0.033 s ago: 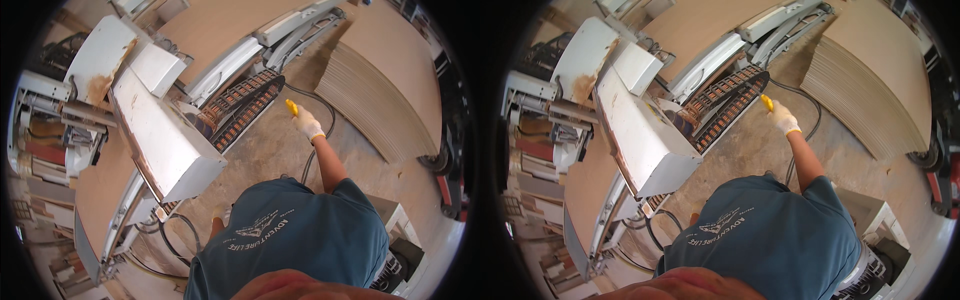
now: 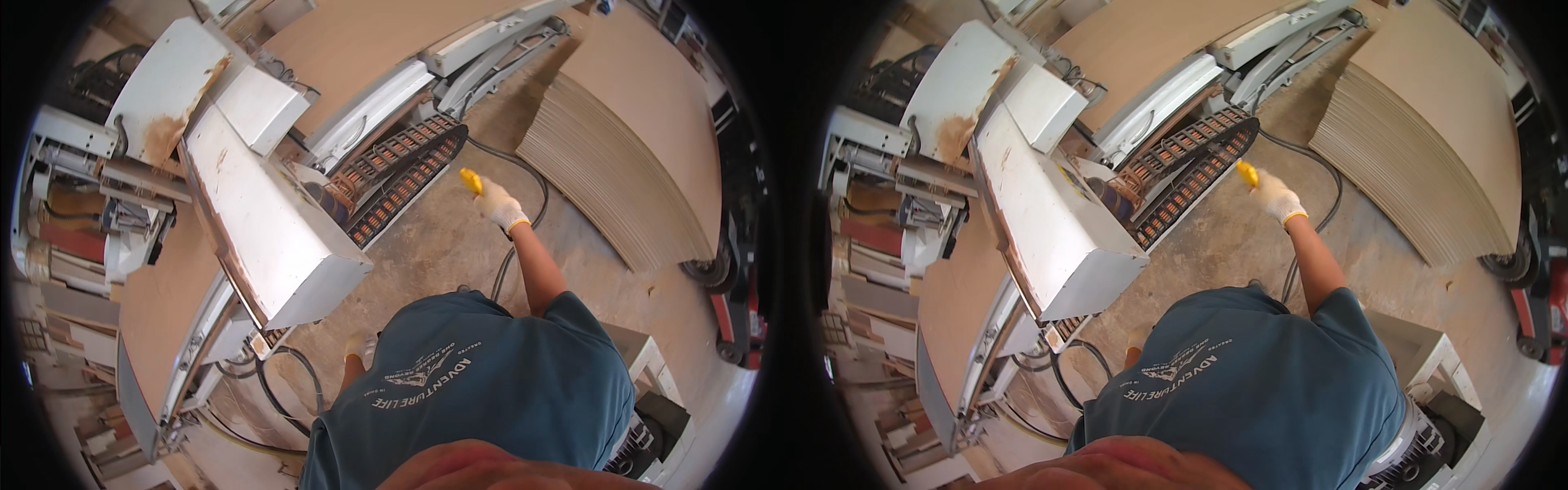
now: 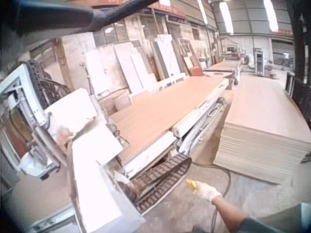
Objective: The person operates a CNC machine in a workshop, using a handheld device to control the machine and then manually lifting and placing large wooden boards onto the machine bed. The person also interacts with the machine's control panel and handles a printed label.
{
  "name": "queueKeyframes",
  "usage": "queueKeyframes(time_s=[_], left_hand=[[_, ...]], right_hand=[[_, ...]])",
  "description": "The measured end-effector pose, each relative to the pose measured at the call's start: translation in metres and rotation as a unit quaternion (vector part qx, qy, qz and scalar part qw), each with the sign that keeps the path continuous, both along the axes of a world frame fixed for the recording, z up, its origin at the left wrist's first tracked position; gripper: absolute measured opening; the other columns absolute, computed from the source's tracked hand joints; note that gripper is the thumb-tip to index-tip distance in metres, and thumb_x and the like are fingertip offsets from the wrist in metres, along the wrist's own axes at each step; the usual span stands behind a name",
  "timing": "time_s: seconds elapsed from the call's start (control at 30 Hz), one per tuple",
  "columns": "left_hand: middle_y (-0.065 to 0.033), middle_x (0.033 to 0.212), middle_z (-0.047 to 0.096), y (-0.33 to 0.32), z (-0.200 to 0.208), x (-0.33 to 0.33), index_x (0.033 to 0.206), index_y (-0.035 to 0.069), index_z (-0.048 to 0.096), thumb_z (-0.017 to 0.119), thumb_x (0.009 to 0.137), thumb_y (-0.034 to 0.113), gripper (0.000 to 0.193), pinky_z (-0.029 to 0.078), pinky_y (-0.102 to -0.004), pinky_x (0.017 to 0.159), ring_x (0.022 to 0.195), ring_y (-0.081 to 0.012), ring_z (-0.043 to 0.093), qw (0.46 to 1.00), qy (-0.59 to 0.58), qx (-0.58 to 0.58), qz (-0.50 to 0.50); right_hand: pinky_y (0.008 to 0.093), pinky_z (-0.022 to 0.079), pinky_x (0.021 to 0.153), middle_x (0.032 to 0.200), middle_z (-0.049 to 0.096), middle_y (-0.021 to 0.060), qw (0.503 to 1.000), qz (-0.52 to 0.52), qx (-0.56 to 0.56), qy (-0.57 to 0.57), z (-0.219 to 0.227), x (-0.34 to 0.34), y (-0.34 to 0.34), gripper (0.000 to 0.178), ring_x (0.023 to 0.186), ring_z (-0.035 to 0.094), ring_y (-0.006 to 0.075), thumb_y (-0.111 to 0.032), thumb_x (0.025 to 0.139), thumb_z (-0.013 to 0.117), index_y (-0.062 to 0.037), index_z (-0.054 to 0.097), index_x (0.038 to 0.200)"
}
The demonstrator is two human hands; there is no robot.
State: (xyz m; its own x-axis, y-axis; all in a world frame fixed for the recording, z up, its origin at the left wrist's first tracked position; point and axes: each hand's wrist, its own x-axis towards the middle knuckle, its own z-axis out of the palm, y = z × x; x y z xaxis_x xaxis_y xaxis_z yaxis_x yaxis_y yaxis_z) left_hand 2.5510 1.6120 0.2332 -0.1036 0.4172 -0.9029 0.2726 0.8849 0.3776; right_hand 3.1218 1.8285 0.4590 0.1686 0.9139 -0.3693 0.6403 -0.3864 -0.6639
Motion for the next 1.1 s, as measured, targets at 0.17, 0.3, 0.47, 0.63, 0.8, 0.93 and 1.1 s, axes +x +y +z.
queueKeyframes(time_s=[0.17,0.3,0.47,0.63,0.8,0.93,1.1], left_hand=[[-0.0239,0.127,0.066,-0.008,0.016,-0.022,0.140,0.001,0.054,0.051,0.101,0.029,0.047,0.057,-0.0468,0.092,0.108,-0.0409,0.069,0.953,-0.205,0.224,-0.011],[-0.0190,0.123,0.068,-0.032,0.025,-0.026,0.140,0.004,0.054,0.053,0.101,0.020,0.042,0.057,-0.0419,0.091,0.109,-0.0350,0.069,0.947,-0.098,0.073,0.296],[-0.0089,0.097,0.061,-0.063,0.022,-0.039,0.131,0.017,0.058,0.047,0.106,0.026,0.029,0.050,-0.0368,0.059,0.081,-0.0285,0.064,0.899,-0.037,0.013,0.437],[-0.0167,0.121,0.060,-0.102,0.048,-0.058,0.138,0.011,0.054,0.049,0.104,0.025,0.038,0.052,-0.0399,0.085,0.110,-0.0286,0.063,0.798,-0.429,0.169,0.387],[-0.0247,0.138,0.060,-0.064,0.065,-0.031,0.148,0.005,0.050,0.055,0.101,0.021,0.050,0.052,-0.0427,0.093,0.118,-0.0313,0.064,0.845,-0.223,0.116,0.471],[-0.0239,0.136,0.061,0.001,0.064,0.004,0.146,0.005,0.051,0.056,0.100,0.020,0.049,0.052,-0.0428,0.093,0.118,-0.0309,0.064,0.889,-0.059,0.052,0.450],[-0.0229,0.134,0.062,0.080,0.077,0.040,0.144,0.005,0.053,0.058,0.099,0.019,0.048,0.052,-0.0430,0.094,0.117,-0.0305,0.065,0.921,0.019,0.021,0.389]], right_hand=[[0.0498,0.052,0.096,0.121,0.069,0.0264,0.999,0.040,0.008,-0.036,0.014,-0.031,0.034,0.040,0.114,0.066,0.0441,-0.026,0.095,0.063,-0.0077,0.057,0.131],[0.0410,0.056,0.074,0.103,0.073,0.0170,0.990,0.101,-0.023,0.097,0.006,-0.056,0.064,0.037,0.077,0.073,0.0254,-0.023,0.098,0.061,-0.0071,0.057,0.131],[0.0404,0.055,0.072,0.102,0.072,0.0154,0.990,0.141,0.024,-0.002,-0.032,-0.085,0.112,0.033,0.074,0.071,0.0219,-0.025,0.099,0.059,-0.0068,0.057,0.127],[0.0395,0.056,0.074,0.105,0.073,0.0181,0.984,0.175,0.042,0.003,-0.055,-0.104,0.172,0.035,0.076,0.072,0.0267,-0.026,0.098,0.059,-0.0077,0.058,0.128],[0.0348,0.054,0.053,0.086,0.073,0.0116,0.969,0.183,-0.045,0.159,-0.083,-0.110,0.262,0.038,0.064,0.070,0.0177,-0.028,0.093,0.060,-0.0095,0.065,0.125],[0.0348,0.051,0.049,0.080,0.067,0.0092,0.940,0.237,-0.148,0.194,-0.132,-0.139,0.352,0.025,0.060,0.067,0.0186,-0.019,0.098,0.053,-0.0012,0.061,0.114],[0.0352,0.053,0.053,0.077,0.068,0.0113,0.912,0.167,-0.169,0.335,-0.193,-0.167,0.429,0.018,0.060,0.069,0.0196,-0.016,0.101,0.054,0.0010,0.062,0.100]])
